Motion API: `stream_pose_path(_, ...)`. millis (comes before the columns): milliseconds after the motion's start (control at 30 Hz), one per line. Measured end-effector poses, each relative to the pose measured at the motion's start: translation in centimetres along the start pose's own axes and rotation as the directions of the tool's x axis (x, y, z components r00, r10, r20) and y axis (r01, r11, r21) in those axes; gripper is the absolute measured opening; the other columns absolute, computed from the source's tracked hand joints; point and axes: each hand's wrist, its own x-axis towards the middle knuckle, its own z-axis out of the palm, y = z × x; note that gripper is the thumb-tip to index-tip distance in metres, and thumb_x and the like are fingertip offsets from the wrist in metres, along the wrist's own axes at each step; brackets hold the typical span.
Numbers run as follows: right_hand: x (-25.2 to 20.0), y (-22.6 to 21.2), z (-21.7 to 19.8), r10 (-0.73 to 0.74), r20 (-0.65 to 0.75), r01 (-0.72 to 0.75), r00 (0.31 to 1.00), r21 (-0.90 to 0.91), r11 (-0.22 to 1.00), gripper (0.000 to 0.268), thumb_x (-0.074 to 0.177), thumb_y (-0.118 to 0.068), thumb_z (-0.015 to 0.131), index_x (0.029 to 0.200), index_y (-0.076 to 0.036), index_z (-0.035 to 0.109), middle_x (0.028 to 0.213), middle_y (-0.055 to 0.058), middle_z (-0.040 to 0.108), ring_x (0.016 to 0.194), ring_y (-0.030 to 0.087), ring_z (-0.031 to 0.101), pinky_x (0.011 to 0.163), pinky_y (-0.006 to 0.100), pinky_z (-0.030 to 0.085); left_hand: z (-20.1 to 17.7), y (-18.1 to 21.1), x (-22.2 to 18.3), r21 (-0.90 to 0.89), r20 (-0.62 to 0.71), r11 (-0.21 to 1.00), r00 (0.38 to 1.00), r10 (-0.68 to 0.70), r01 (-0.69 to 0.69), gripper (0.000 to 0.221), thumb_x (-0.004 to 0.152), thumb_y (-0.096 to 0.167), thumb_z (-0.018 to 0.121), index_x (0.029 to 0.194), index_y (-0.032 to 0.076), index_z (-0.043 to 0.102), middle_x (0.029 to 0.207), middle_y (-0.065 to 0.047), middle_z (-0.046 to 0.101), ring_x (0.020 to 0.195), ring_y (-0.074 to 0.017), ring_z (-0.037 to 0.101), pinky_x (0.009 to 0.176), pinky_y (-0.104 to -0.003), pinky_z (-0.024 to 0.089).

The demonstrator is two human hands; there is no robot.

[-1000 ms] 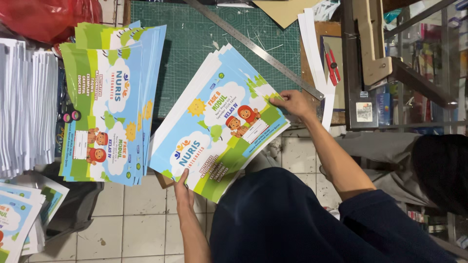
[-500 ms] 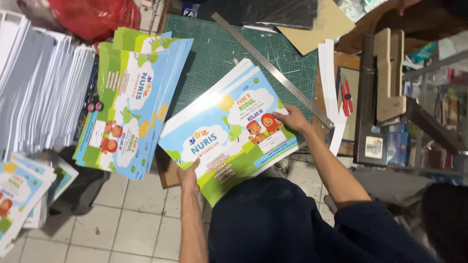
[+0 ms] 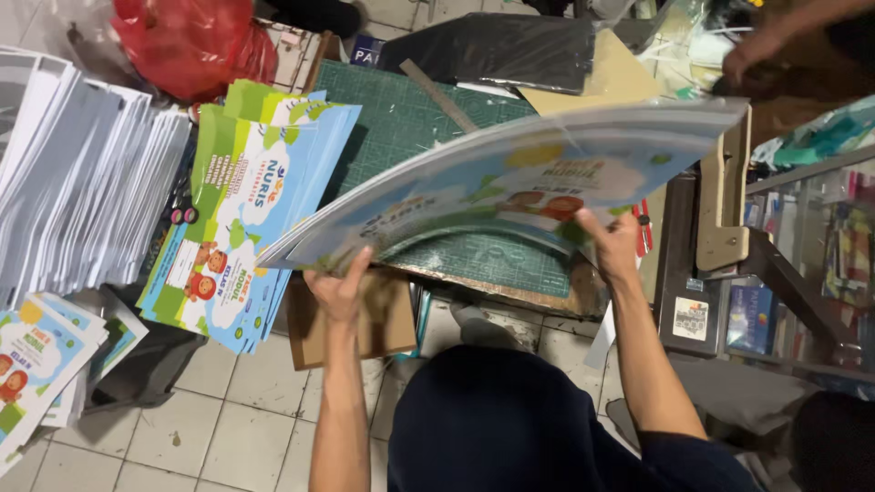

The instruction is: The person organizes a stack of booklets by hand and then uses a ruler and a utility knife to trim the edges of the paper on a cutting mat.

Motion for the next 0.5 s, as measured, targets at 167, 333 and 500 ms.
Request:
stream_pose_path(167, -0.1, 0.2, -0.2, 0.038, 0.082, -0.043, 0.996, 0.061, 0.997, 0.055, 0.084, -0.011, 0.082, 0.133, -0.003, 0.058, 0.122, 0.005, 0.066, 0.111, 0.017, 0.063, 0.097, 0.033, 0.051, -0.8, 1.0, 1.3, 0.06, 0.205, 0.988, 0.971, 0.127, -0.142, 0.077, 0.085, 0.006, 0.081, 0.149, 0.0, 0.039, 0.143, -0.012, 0.049, 0.137, -0.0242, 0.049, 0.122, -0.041, 0.036)
stream_pose_path(333, 0.8, -0.9, -2.0, -0.08, 0.129, 0.066, 0.988, 0.109, 0.992, 0.06, 0.085, -0.008, 0.078, 0.137, -0.004, 0.05, 0.131, 0.007, 0.06, 0.125, 0.018, 0.059, 0.108, 0.034, 0.05, -1.2, 2.8, 3.7, 0.061, 0.2, 0.995, 0.977, 0.07, -0.083, 0.068, 0.087, 0.004, 0.07, 0.148, 0.001, 0.039, 0.121, -0.014, 0.056, 0.113, -0.0224, 0.053, 0.108, -0.036, 0.04)
stream_pose_path(500, 2.0, -0.7, -1.0, -0.142, 0.007, 0.141, 0.99, 0.093, 0.986, 0.048, 0.091, -0.016, 0.074, 0.133, -0.002, 0.056, 0.121, 0.009, 0.063, 0.116, 0.018, 0.059, 0.103, 0.033, 0.047, 1.4, 2.7, 5.5, 0.155, 0.186, 0.953, 0.955, 0.23, -0.26, 0.061, 0.085, 0.002, 0.068, 0.141, 0.001, 0.044, 0.127, -0.012, 0.052, 0.12, -0.0215, 0.051, 0.115, -0.037, 0.039)
